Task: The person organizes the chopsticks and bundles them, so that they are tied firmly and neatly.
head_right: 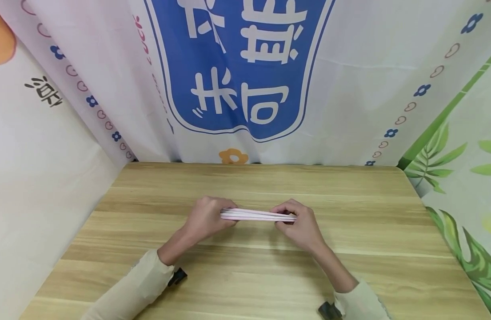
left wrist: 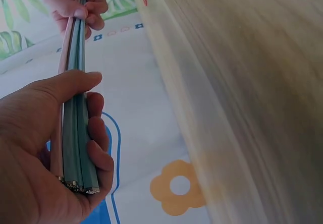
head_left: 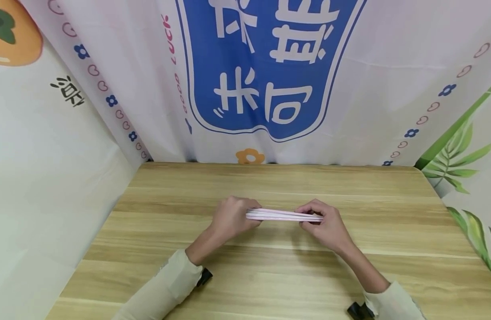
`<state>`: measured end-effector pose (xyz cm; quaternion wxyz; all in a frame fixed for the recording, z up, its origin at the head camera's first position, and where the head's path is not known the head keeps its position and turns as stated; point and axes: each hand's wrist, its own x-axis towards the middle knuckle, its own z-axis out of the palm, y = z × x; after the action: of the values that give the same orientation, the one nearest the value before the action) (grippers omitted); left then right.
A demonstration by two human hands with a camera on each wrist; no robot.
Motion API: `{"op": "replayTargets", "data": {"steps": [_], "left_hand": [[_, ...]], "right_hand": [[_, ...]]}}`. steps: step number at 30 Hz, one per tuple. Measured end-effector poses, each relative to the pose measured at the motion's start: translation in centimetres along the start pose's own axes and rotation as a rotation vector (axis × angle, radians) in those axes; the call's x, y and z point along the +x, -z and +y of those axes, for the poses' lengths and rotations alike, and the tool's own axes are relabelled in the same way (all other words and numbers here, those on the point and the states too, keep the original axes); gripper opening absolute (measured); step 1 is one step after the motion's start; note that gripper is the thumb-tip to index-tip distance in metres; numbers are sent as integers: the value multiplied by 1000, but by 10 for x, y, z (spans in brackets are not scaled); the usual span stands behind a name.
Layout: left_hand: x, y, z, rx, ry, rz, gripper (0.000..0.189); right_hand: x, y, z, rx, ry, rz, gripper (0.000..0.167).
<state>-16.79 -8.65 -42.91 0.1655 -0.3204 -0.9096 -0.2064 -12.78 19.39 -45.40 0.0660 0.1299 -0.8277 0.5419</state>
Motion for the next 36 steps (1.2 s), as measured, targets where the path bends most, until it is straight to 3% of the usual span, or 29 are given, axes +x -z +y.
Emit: {"op": "replayTargets", "data": {"steps": [10,14,18,26,36], "left_hand": [[-1,-7,0,68,15,50,22],[-1,-6,0,62,29,24,22],[-1,-5,0,7,34,-29,20],[1,-2,-4,-102,-27,-115,22],[4,6,-10,-255,1,-183,18]], "right_hand": [[-1,4,2,1,-32,-35,29],[0,4,2,2,-33,-48,29],[-1,6,3,10,-35,-56,28],[-1,10,2,43,-48,-60,28],[-2,16,3,20,15,-103,37]]}}
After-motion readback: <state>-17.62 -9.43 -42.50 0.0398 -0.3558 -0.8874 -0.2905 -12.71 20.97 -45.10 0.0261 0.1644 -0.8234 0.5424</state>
